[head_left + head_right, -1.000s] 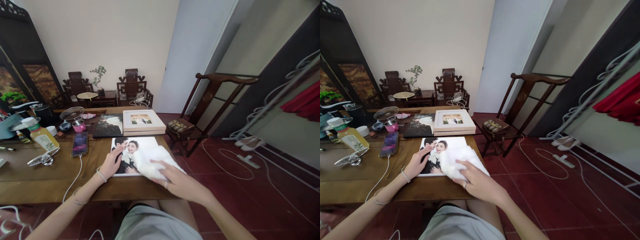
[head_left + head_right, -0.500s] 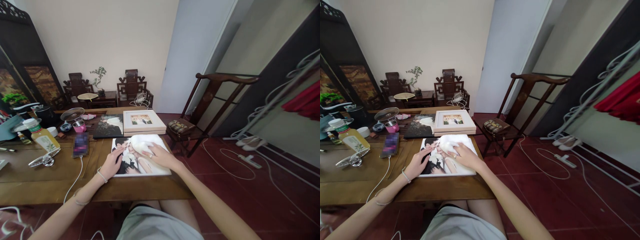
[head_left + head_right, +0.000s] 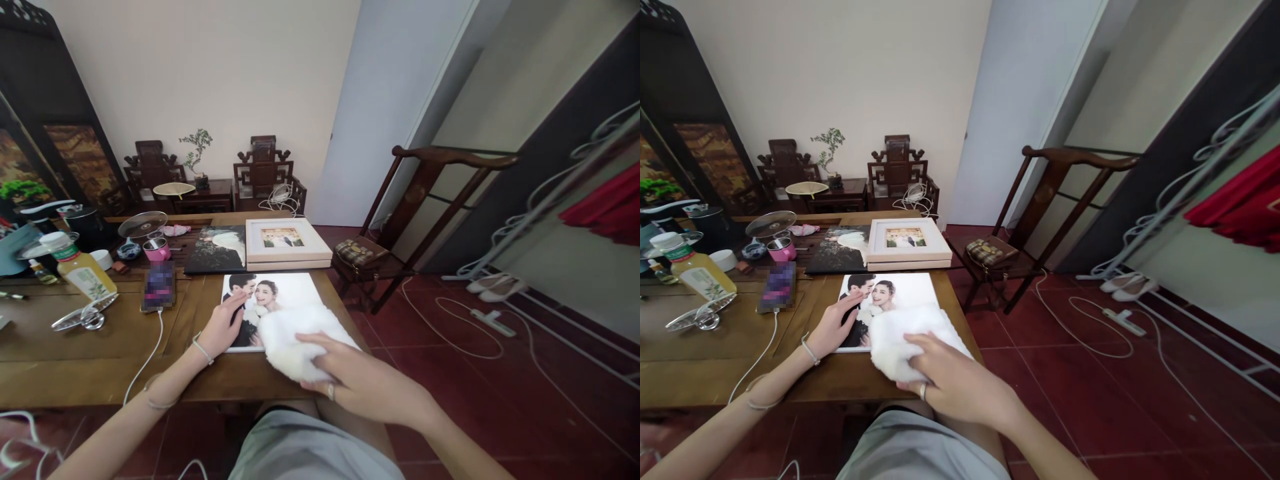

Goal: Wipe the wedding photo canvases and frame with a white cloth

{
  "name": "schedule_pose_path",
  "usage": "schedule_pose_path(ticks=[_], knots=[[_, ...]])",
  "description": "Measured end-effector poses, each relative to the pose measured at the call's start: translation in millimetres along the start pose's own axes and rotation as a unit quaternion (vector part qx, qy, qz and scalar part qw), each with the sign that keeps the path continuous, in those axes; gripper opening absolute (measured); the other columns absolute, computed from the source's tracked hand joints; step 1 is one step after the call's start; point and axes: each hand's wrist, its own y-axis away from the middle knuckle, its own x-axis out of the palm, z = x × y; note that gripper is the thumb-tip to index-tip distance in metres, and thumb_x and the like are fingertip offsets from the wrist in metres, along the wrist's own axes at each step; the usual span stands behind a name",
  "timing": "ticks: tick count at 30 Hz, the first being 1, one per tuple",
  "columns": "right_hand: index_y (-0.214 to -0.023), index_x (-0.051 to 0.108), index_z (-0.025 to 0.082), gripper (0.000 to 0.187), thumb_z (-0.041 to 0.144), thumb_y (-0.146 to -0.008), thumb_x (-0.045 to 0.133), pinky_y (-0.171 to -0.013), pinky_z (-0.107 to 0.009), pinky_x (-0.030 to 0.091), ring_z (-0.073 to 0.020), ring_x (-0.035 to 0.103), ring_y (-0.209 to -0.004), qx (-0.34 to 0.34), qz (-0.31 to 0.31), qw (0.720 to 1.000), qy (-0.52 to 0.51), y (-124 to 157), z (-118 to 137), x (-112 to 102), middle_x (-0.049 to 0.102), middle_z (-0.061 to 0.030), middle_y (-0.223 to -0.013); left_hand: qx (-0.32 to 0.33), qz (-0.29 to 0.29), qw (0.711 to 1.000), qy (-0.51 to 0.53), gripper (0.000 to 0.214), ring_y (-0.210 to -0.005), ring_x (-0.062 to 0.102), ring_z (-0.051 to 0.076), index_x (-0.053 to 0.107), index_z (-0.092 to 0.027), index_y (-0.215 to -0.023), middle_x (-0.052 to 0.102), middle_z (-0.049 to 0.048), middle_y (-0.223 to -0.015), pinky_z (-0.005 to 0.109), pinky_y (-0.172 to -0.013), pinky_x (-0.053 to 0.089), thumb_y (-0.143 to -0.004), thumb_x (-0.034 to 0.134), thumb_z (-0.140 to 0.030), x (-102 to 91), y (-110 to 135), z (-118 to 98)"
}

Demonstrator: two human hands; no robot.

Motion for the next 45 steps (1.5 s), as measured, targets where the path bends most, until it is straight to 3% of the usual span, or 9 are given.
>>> schedule_pose_path(ticks=[4,11,16,19,22,28,31,37,45], knots=[[-0.097,0.069,0.016,0.040,0.046,-0.092,0.044,-0.104,-0.037,0.034,-0.0266,0.043,-0.127,-0.005,-0.006,1.000,-0.005,-7,-2,-1,0.046,-0.0132,-0.139,0.001,-0.004,1.000,0.003,0.039,-0.126,0.048,0.023,0.058,-0.013,-0.123,0.057,0.0112,-0.130,0.042,-0.108,0.036,-0.089,0.040,-0.019,0.3,0,0],[-0.102,0.068,0.012,0.038,0.041,-0.092,0.045,-0.098,-0.039,0.038,-0.0285,0.052,-0.113,-0.045,-0.120,0.991,0.045,-84,-37,-4,0.060,-0.0168,-0.118,0.003,-0.009,1.000,0.009,0.039,-0.126,0.047,0.023,0.058,-0.013,-0.122,0.057,0.0114,-0.129,0.043,-0.109,0.035,-0.089,0.040,-0.018,0.5,-1,1],[-0.102,0.069,0.012,0.034,0.036,-0.092,0.047,-0.098,-0.041,0.037,-0.0297,0.049,-0.117,-0.057,-0.159,0.981,0.096,-117,-46,-2,0.060,-0.0184,-0.120,-0.002,-0.011,1.000,0.007,0.039,-0.126,0.048,0.021,0.058,-0.014,-0.122,0.057,0.0103,-0.130,0.040,-0.109,0.036,-0.088,0.040,-0.018,0.0,0,0],[-0.102,0.069,0.010,0.035,0.035,-0.093,0.045,-0.102,-0.046,0.031,-0.0315,0.046,-0.121,-0.049,-0.156,0.980,0.117,-115,-39,4,0.057,-0.0210,-0.124,0.001,-0.014,1.000,0.008,0.039,-0.126,0.048,0.021,0.059,-0.015,-0.122,0.057,0.0096,-0.130,0.041,-0.109,0.036,-0.088,0.040,-0.017,0.7,0,1],[-0.103,0.069,0.008,0.035,0.032,-0.092,0.045,-0.105,-0.051,0.026,-0.0331,0.042,-0.126,-0.048,-0.125,0.984,0.121,-94,-22,12,0.056,-0.0239,-0.124,0.005,-0.017,1.000,0.008,0.038,-0.125,0.049,0.022,0.059,-0.013,-0.121,0.057,0.0114,-0.129,0.042,-0.108,0.036,-0.088,0.041,-0.018,1.5,0,2],[-0.097,0.071,0.014,0.026,0.028,-0.089,0.051,-0.109,-0.051,0.022,-0.0320,0.038,-0.129,-0.055,-0.056,0.996,0.051,-33,16,17,0.055,-0.0182,-0.129,0.008,-0.010,1.000,0.007,0.039,-0.125,0.049,0.021,0.058,-0.016,-0.123,0.057,0.0086,-0.130,0.042,-0.108,0.037,-0.088,0.040,-0.017,-0.9,-1,-1],[-0.096,0.071,0.015,0.023,0.026,-0.087,0.054,-0.109,-0.049,0.023,-0.0301,0.039,-0.130,-0.057,-0.043,0.997,0.019,-21,19,16,0.056,-0.0163,-0.129,0.003,-0.003,1.000,0.006,0.040,-0.126,0.048,0.021,0.058,-0.015,-0.123,0.056,0.0091,-0.131,0.042,-0.108,0.036,-0.088,0.040,-0.016,-2.7,-1,-4],[-0.098,0.070,0.010,0.032,0.032,-0.091,0.048,-0.107,-0.045,0.030,-0.0299,0.040,-0.128,-0.052,-0.089,0.994,0.045,-53,-7,15,0.054,-0.0210,-0.129,0.007,-0.009,1.000,0.005,0.039,-0.125,0.049,0.022,0.058,-0.013,-0.123,0.057,0.0113,-0.130,0.042,-0.109,0.036,-0.088,0.039,-0.017,-0.2,-1,0],[-0.101,0.068,0.010,0.033,0.031,-0.092,0.045,-0.098,-0.041,0.037,-0.0289,0.050,-0.113,-0.073,-0.157,0.981,0.084,-115,-40,-3,0.062,-0.0174,-0.114,0.005,-0.013,1.000,0.004,0.039,-0.126,0.048,0.021,0.059,-0.016,-0.122,0.057,0.0090,-0.130,0.042,-0.109,0.036,-0.088,0.040,-0.018,0.7,0,2]])
